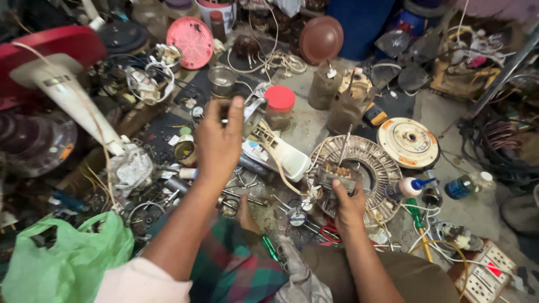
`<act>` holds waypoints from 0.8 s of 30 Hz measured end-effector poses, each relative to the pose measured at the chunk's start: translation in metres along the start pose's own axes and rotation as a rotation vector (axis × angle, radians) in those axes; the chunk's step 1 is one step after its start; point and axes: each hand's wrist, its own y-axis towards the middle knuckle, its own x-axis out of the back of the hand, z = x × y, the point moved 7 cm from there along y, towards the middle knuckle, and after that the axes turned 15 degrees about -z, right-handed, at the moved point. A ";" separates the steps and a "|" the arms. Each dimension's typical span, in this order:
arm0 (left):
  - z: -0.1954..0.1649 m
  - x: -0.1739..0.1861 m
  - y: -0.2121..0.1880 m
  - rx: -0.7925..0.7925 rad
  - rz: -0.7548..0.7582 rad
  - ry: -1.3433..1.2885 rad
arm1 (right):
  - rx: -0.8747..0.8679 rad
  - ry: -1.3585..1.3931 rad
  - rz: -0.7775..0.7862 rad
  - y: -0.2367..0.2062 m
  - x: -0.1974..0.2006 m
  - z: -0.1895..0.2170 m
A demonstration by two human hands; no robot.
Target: The person sits on the floor of a cluttered repair workshop and disassembles a mixer/blender motor unit. They use a screwdriver to unscrew the housing, pull apart the motor and gears, wipe parts with a cloth, apply oil from a bottle to the mechanism, and handle pliers and other components while reworking the assembly.
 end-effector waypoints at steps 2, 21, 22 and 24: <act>0.004 -0.009 0.002 0.052 0.077 0.002 | -0.023 -0.021 -0.023 -0.003 -0.007 0.008; 0.041 -0.043 0.025 0.079 0.730 -0.179 | -0.037 -0.083 -0.067 -0.011 -0.016 0.010; 0.039 -0.045 0.028 0.074 0.613 -0.211 | -0.034 -0.067 -0.063 -0.009 -0.014 0.007; 0.033 -0.051 0.033 0.059 0.383 -0.281 | -0.021 -0.036 -0.059 -0.006 -0.010 0.002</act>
